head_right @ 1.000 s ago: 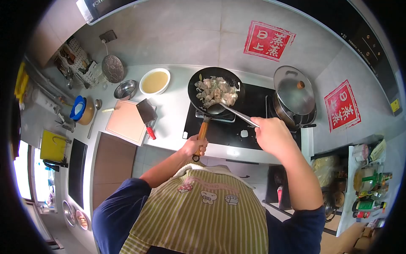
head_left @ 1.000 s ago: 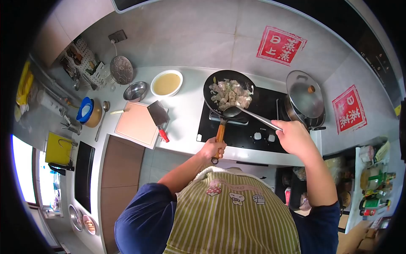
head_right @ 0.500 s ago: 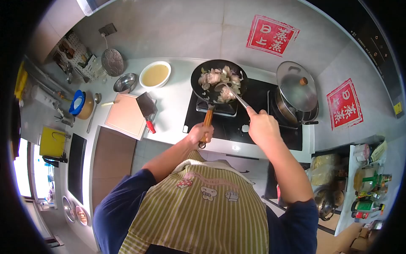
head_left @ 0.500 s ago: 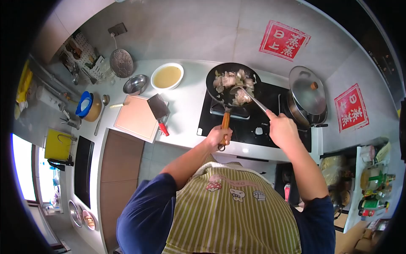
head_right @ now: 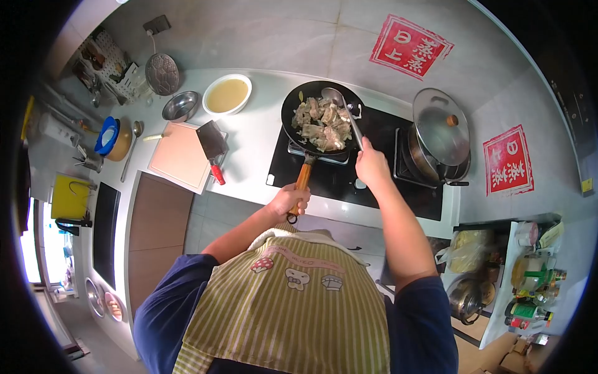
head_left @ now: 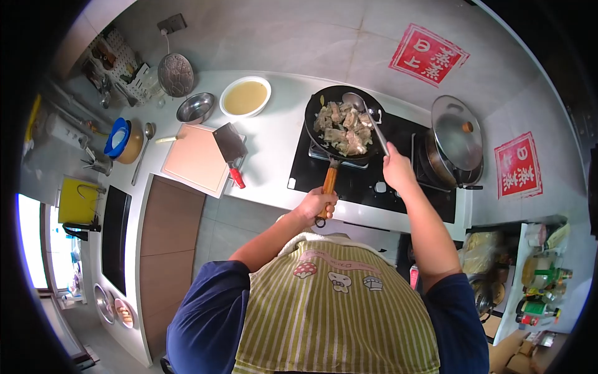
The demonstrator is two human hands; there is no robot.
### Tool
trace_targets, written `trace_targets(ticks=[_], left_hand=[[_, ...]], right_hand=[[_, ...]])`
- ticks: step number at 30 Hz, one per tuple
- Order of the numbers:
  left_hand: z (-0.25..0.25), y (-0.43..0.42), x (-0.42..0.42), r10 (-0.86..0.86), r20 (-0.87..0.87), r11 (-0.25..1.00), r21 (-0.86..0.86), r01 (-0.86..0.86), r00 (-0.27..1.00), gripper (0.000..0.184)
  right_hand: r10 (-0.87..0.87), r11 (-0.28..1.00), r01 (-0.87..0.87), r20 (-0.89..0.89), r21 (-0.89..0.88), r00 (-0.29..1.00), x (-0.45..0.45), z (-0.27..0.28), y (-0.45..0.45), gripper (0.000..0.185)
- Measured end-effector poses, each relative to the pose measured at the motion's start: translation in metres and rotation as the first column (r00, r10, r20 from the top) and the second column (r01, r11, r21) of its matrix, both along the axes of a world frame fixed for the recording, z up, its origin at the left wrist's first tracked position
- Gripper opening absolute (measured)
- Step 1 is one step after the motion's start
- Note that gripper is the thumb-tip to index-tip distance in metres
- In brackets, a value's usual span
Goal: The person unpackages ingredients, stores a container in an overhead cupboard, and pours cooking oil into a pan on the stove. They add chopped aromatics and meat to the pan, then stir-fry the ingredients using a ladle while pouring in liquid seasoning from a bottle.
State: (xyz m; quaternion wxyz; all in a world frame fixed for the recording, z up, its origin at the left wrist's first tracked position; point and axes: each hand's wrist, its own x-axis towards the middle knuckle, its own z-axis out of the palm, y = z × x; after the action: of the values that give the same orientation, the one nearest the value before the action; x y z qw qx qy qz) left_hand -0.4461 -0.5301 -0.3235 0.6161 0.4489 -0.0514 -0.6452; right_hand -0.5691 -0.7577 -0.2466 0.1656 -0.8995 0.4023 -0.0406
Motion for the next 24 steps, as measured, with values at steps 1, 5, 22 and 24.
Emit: trace_targets(ticks=[1, 5, 22, 24], left_hand=[[0.0, -0.001, 0.001, -0.004, -0.004, 1.0, 0.0, 0.004, 1.0, 0.014], [0.004, 0.002, 0.002, 0.013, -0.06, 1.0, 0.015, -0.013, 0.998, 0.012], [0.008, 0.026, 0.011, 0.083, -0.453, 0.996, 0.063, -0.061, 0.888, 0.046], [0.008, 0.027, 0.018, 0.066, -0.451, 0.997, 0.062, -0.043, 0.89, 0.046]], right_hand=[[-0.05, 0.985, 0.018, 0.186, 0.17, 0.981, 0.003, -0.01, 0.002, 0.047], [-0.32, 0.643, 0.1, 0.147, 0.76, 0.936, -0.024, 0.007, 0.004, 0.046], [0.153, 0.987, -0.151, 0.035, -0.057, 0.988, 0.022, 0.056, -0.03, 0.044], [0.134, 0.99, -0.137, 0.074, 0.034, 0.988, 0.033, 0.043, -0.027, 0.044]])
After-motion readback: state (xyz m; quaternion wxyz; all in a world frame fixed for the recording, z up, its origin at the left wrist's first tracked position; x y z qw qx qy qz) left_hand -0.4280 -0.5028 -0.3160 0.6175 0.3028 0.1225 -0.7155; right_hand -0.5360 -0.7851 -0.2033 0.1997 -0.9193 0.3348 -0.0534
